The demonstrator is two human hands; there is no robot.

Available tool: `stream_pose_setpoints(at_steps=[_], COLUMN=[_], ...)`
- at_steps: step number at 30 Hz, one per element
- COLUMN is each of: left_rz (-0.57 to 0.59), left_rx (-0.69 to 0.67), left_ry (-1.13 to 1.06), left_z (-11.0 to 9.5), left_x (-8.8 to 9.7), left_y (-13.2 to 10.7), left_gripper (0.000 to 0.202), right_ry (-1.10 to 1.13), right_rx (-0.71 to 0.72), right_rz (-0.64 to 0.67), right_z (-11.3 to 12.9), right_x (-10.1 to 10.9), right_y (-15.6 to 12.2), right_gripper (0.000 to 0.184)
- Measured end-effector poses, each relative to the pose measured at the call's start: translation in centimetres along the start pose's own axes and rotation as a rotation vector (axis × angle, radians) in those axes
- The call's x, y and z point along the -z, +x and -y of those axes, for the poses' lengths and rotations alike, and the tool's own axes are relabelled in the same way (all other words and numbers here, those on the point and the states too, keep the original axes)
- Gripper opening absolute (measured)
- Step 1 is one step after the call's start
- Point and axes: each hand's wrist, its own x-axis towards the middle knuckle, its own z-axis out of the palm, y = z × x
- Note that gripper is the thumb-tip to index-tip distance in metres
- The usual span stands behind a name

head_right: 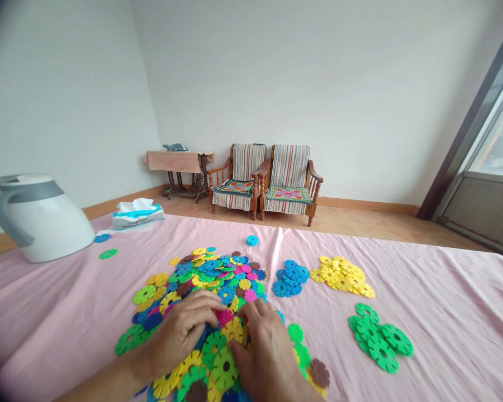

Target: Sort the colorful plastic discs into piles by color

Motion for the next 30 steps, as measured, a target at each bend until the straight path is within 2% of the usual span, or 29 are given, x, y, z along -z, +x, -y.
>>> stream_pose_setpoints(at_steps=[3,7,11,13,15,17,20,22,26,30], left_rz=[0.010,0.024,0.009,0.001,-0.001,-0.006,-0.017,-0.022,-0.019,-0.011], left_rx=[-0.006,-0.004,0.000,0.003,0.005,0.002,-0.001,-0.005,-0.005,-0.006], left_ry=[-0.009,-0.012,-0.004,-0.003,-0.004,-0.007,-0.010,-0.011,-0.006,0.001], left_z=[0.1,0.2,0.3,0.4,0.5,0.5,0.4,0.4,0.6,0.8], left_x=[0.0,0.0,-0.1,-0.2,-0.2,-0.2,-0.3,-0.4,-0.4,-0.4], left_y=[0.1,0.1,-0.2,-0.3,-0.3,-0.3,-0.2,-0.2,-0.2,-0.4], left_gripper=[0.033,0.032,0.033,0.034,0.035,0.035,0.034,0.033,0.033,0.033], right_ry=[-0.027,-0.002,0.167,0.223,0.181,0.123,0.072,0.041,-0.025,-0.048], right_rx=[0.052,0.024,-0.038,-0.041,-0.058,-0.158,-0.295,-0.372,-0.468,-0.425], right_rz=[0.014,-0.017,0.010,-0.048,-0.203,-0.386,-0.549,-0.617,-0.680,-0.619], right_z=[-0.1,0.1,-0.7,-2.5,-5.3,-8.7,-13.6,-15.9,-17.8,-16.4], right_x=[-0.2,-0.5,0.1,1.6,3.7,6.3,9.7,11.3,12.5,11.1], right_y=[0.0,-0.1,0.6,1.6,2.6,3.5,3.8,3.4,2.6,3.1], right_gripper=[0.022,0.018,0.005,0.008,0.015,0.020,0.019,0.018,0.021,0.029])
